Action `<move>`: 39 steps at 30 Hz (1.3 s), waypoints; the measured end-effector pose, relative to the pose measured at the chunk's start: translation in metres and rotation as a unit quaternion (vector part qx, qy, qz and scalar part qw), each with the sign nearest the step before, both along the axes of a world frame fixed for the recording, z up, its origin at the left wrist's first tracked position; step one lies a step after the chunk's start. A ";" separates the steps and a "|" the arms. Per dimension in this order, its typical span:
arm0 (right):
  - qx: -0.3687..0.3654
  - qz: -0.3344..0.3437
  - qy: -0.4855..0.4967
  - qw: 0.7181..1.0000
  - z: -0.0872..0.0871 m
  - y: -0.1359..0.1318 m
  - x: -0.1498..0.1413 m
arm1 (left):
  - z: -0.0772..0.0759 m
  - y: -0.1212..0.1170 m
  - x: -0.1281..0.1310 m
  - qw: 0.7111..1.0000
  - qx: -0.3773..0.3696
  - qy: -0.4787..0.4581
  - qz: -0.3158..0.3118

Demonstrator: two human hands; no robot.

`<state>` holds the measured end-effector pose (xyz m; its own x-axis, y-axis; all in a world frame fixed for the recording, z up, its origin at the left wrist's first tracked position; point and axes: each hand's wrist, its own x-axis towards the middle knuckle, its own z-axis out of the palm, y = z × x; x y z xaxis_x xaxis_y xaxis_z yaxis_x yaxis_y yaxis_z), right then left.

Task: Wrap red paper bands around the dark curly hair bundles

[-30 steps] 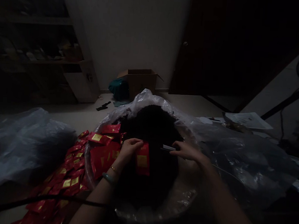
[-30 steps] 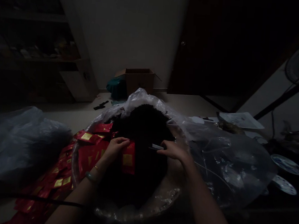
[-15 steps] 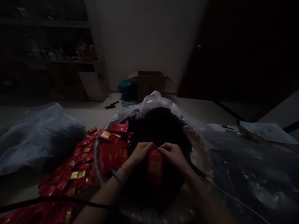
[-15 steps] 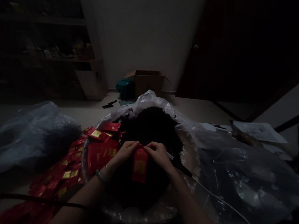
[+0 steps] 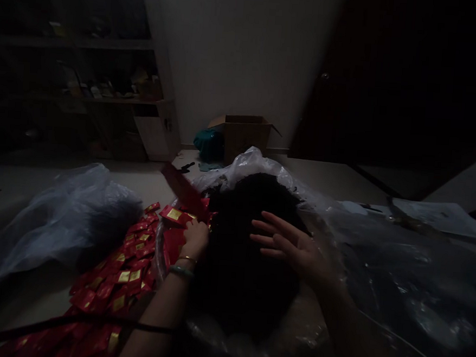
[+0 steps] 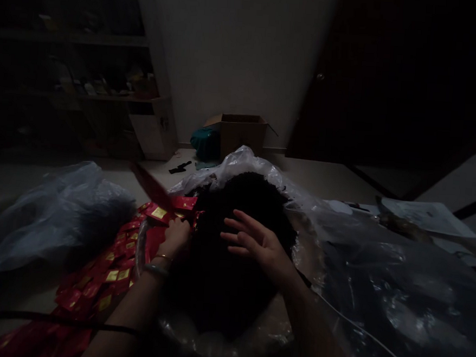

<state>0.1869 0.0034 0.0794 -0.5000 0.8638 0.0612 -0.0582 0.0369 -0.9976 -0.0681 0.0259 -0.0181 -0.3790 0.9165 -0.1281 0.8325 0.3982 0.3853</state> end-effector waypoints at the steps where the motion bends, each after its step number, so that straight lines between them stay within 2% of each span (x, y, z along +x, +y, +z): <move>1: -0.016 0.007 0.000 1.000 0.001 -0.001 -0.002 | -0.001 0.001 -0.001 1.000 -0.014 0.008 -0.001; 6: -0.048 -0.051 -0.019 0.997 -0.006 0.010 0.006 | -0.009 0.005 0.000 0.996 -0.057 0.068 -0.006; 13: -0.054 -0.002 -0.077 0.996 -0.028 0.020 -0.001 | -0.019 0.008 0.001 0.991 -0.048 0.123 -0.011; 16: -0.040 -0.005 -0.093 0.995 -0.029 0.021 -0.004 | -0.020 0.008 0.001 0.990 -0.031 0.135 -0.023; 20: 0.004 0.017 -0.044 0.999 -0.012 0.007 -0.001 | -0.018 0.007 0.001 0.990 0.008 0.133 -0.044; 24: 0.074 0.111 0.098 0.986 0.024 -0.030 0.012 | -0.009 0.006 0.000 0.990 0.042 0.125 -0.042; 26: 0.091 0.147 0.117 0.978 0.038 -0.045 0.018 | -0.002 0.007 0.000 0.990 0.061 0.121 -0.041; 28: 0.106 0.153 0.084 0.979 0.042 -0.048 0.020 | 0.005 0.008 -0.001 0.993 0.110 0.042 -0.033; 30: 0.124 0.119 0.007 0.985 0.034 -0.037 0.016 | 0.010 0.010 0.000 0.977 0.167 -0.128 -0.006; 32: 0.142 0.038 -0.082 0.986 0.013 -0.017 0.007 | 0.015 0.011 0.004 0.927 0.207 -0.312 0.021; 34: 0.186 -0.056 -0.136 0.972 -0.015 0.005 -0.006 | 0.017 0.011 0.011 0.874 0.214 -0.435 0.020; 35: 0.217 -0.091 -0.147 0.961 -0.029 0.014 -0.012 | 0.017 0.010 0.017 0.851 0.210 -0.480 0.010; 37: 0.271 -0.107 -0.157 0.944 -0.054 0.028 -0.022 | 0.017 0.007 0.028 0.821 0.183 -0.541 -0.007; 39: 0.322 -0.128 -0.176 0.921 -0.070 0.034 -0.028 | 0.018 0.002 0.039 0.814 0.161 -0.556 -0.036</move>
